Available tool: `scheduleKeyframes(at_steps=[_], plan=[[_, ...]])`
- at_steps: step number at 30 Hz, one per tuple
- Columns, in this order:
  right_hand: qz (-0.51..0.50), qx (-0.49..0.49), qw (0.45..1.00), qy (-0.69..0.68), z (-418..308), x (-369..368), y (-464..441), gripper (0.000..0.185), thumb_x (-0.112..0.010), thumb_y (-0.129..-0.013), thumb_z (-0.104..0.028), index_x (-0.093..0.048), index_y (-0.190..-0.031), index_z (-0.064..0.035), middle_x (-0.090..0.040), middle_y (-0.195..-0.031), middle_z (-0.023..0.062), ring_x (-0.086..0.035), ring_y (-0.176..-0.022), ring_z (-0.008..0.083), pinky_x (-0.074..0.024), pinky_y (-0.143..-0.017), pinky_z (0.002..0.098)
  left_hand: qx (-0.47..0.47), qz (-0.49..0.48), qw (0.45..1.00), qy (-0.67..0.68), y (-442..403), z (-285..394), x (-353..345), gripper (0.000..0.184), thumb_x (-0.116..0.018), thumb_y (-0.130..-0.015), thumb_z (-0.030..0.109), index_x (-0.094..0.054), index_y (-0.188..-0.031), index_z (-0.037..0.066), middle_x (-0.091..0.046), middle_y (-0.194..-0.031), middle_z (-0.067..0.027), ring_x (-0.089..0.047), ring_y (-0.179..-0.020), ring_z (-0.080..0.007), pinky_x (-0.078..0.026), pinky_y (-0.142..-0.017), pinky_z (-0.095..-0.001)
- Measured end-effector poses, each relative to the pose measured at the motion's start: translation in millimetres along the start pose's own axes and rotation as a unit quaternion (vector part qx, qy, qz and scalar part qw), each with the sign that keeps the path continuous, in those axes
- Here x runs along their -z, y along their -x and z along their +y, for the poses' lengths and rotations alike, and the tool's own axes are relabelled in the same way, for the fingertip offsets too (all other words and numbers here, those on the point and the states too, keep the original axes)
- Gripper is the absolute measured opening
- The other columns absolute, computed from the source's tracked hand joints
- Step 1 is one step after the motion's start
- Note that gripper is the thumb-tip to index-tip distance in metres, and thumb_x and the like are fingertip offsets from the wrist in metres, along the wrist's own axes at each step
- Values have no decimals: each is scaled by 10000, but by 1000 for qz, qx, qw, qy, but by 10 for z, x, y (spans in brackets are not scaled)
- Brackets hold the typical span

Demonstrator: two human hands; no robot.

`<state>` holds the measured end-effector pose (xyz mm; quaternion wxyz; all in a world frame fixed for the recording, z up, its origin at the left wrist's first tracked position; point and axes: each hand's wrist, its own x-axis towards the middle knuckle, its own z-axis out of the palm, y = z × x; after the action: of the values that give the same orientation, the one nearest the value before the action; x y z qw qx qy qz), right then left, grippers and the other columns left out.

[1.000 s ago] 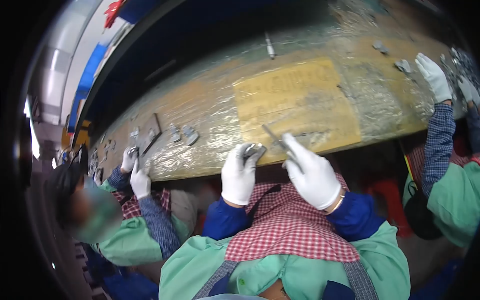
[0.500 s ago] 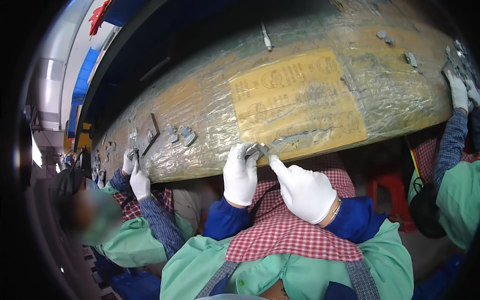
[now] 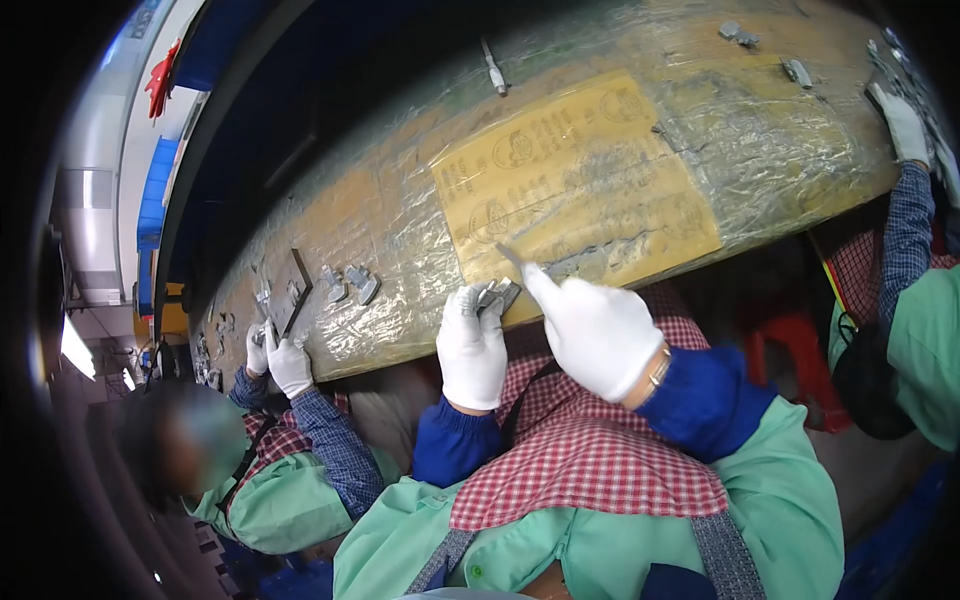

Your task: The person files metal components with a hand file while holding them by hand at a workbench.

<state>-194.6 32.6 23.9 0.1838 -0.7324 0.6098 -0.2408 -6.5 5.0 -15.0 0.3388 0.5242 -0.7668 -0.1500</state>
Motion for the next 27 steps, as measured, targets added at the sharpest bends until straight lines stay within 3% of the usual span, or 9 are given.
scheduleKeyframes(at_steps=[3,7,14,17,18,20,23,24,27], plan=[[-59,47,997,25,-68,123,307,547,-642,-922,-144,-582,-1463,-81,-605,-746,77,-668,-584,257,-552,-516,399,11,-3,999,42,40,-62,-29,291,-640,-948,-103,-632,-1209,27,-677,-1046,-143,-723,-937,-294,-601,-817,-373],[-42,23,999,-21,-115,80,282,530,-649,-898,-106,-610,-1426,-116,-603,-746,94,-675,-609,294,-560,-546,423,-15,6,999,46,18,-77,-46,394,-675,-875,-131,-637,-1227,40,-660,-1010,-158,-707,-901,-355,-584,-758,-417],[48,-17,999,15,82,-235,-286,489,-646,-948,-135,-591,-1434,-140,-689,-834,115,-716,-727,333,-581,-617,431,-47,33,994,98,89,-233,-147,407,-634,-915,-167,-611,-1273,25,-680,-1068,-139,-732,-959,-292,-604,-841,-367],[104,15,991,-83,63,-176,-232,608,-751,-891,-142,-575,-1473,-135,-734,-956,119,-744,-850,310,-606,-700,393,64,26,968,239,222,-355,-196,303,-614,-1021,-67,-572,-1315,-5,-691,-1128,-75,-690,-917,-116,-548,-731,-226],[102,14,991,-83,47,-188,-216,608,-751,-891,-142,-575,-1473,-135,-734,-956,119,-744,-850,310,-606,-700,393,66,26,968,240,232,-328,-186,303,-614,-1021,-67,-572,-1315,-5,-691,-1128,-75,-690,-917,-116,-548,-731,-226],[79,21,989,-125,16,-207,-202,623,-764,-876,-121,-583,-1473,-130,-735,-953,120,-745,-842,304,-605,-699,384,200,11,890,410,213,-204,-137,381,-669,-956,-113,-591,-1311,2,-707,-1130,-134,-724,-932,-194,-604,-833,-326],[100,59,989,-91,-40,-131,-210,590,-762,-877,-113,-609,-1447,-115,-732,-904,103,-744,-796,272,-598,-669,356,185,-13,956,228,158,-89,-15,287,-745,-943,10,-670,-1220,1,-702,-1071,-124,-715,-883,-198,-584,-772,-322],[102,73,989,-80,-35,-142,-211,582,-762,-877,-118,-615,-1440,-113,-731,-887,95,-742,-773,260,-592,-648,346,102,4,986,132,136,-66,16,256,-766,-918,56,-702,-1160,0,-677,-1023,-145,-711,-856,-278,-578,-742,-361],[97,88,988,-76,-21,-181,-197,571,-765,-874,-120,-626,-1428,-115,-734,-886,89,-745,-770,251,-589,-637,341,31,-31,999,-6,128,45,126,301,-759,-897,76,-701,-1185,12,-649,-1011,-172,-694,-867,-369,-575,-730,-435]])
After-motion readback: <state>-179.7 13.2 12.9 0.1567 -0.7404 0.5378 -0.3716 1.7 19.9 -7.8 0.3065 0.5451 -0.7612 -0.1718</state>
